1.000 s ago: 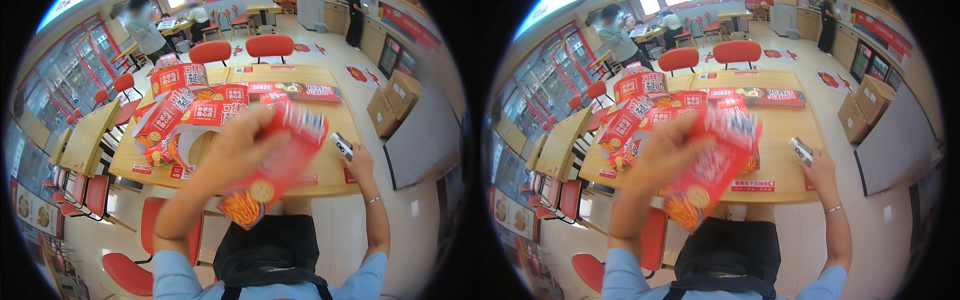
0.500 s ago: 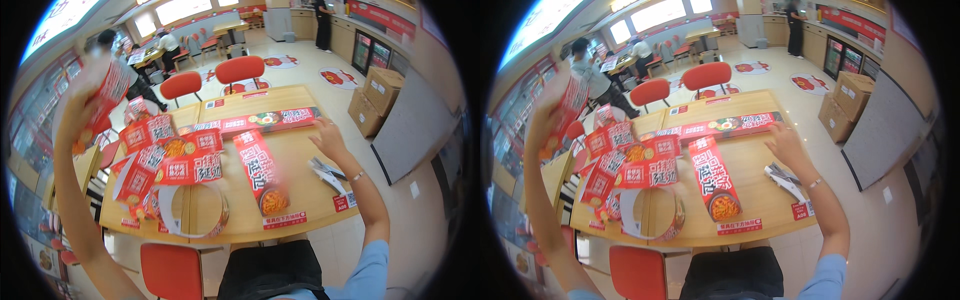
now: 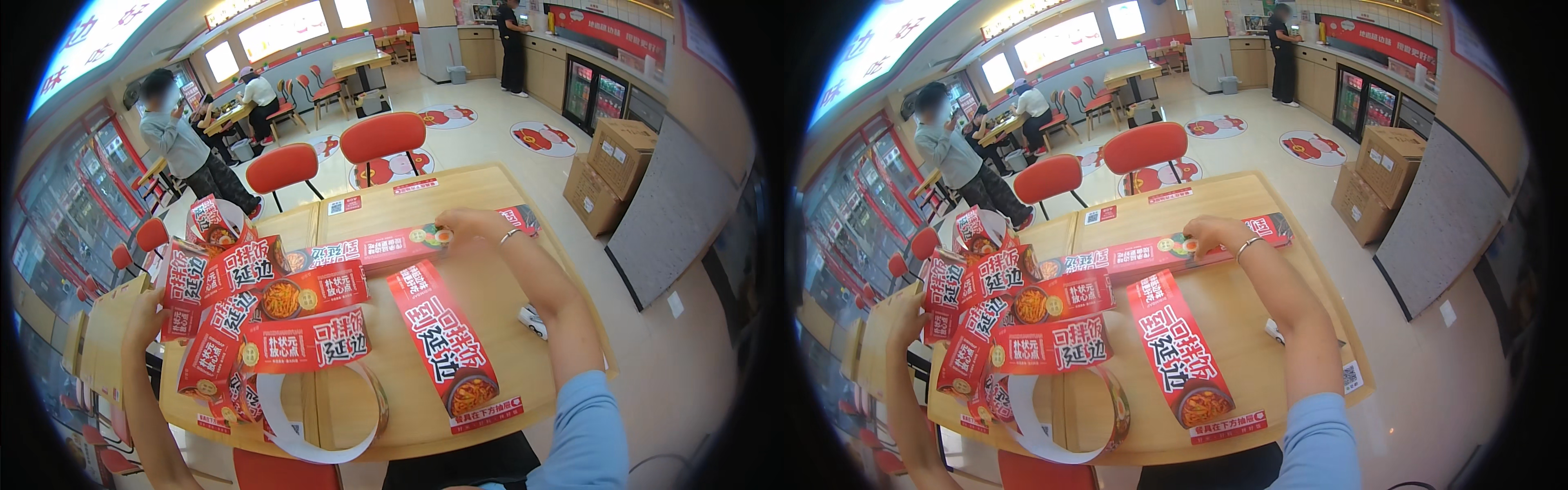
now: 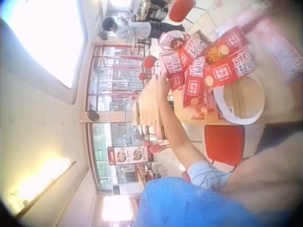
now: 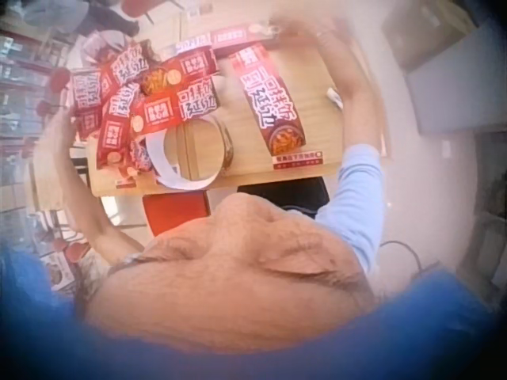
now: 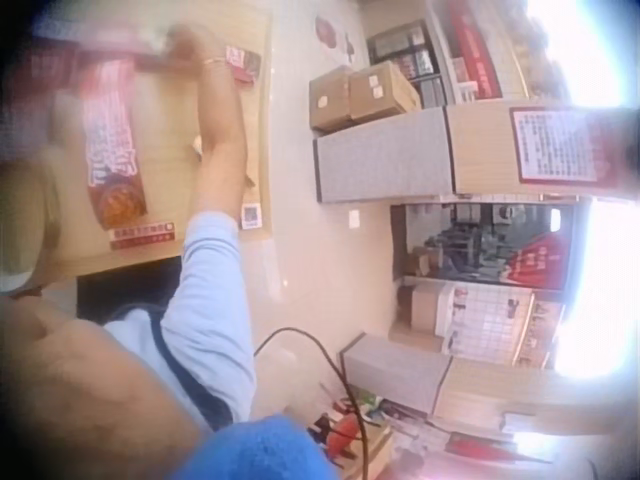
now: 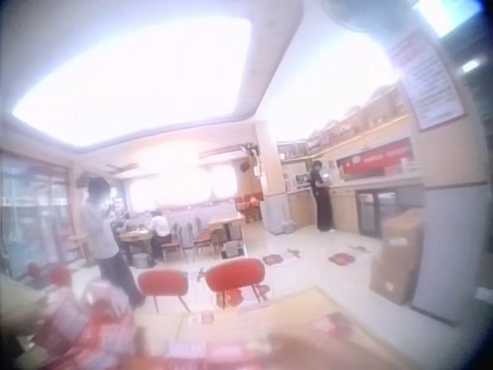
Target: The person assembles paper cups by wrapping printed red paper bands around white cup bodies and securing them with a handheld stapler. The person handles multiple cups one at a time, aligns the bands, and staples them in place on a wooden table.
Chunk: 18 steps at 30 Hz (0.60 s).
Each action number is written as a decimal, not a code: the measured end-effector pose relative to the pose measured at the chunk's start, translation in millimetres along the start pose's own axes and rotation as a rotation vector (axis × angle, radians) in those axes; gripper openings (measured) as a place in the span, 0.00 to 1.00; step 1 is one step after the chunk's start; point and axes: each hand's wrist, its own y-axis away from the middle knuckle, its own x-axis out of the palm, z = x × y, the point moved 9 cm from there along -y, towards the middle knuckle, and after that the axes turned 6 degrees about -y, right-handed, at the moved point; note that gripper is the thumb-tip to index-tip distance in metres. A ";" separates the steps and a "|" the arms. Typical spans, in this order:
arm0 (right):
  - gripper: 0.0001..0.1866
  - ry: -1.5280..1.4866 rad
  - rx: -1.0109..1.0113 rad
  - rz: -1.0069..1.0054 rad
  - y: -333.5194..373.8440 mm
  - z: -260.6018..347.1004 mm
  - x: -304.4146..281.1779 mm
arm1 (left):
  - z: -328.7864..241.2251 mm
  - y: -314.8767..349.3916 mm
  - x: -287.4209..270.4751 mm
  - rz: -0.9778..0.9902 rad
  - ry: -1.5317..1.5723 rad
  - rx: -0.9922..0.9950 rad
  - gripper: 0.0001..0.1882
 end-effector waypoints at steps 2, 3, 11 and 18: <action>0.23 0.020 -0.025 -0.022 -1.9 0.9 -0.6 | -0.9 -4.0 -1.2 -0.010 0.034 -0.035 0.25; 0.22 0.039 -0.032 -0.019 -2.1 -1.5 0.1 | -13.6 -6.8 -3.0 -0.017 0.056 -0.040 0.28; 0.19 0.180 0.028 0.144 -17.1 -12.1 15.9 | -55.1 -4.6 -22.2 -0.169 0.088 0.110 0.44; 0.18 0.146 -0.124 -0.025 2.9 5.1 3.6 | -168.3 19.7 -29.0 -0.130 -0.124 0.124 0.38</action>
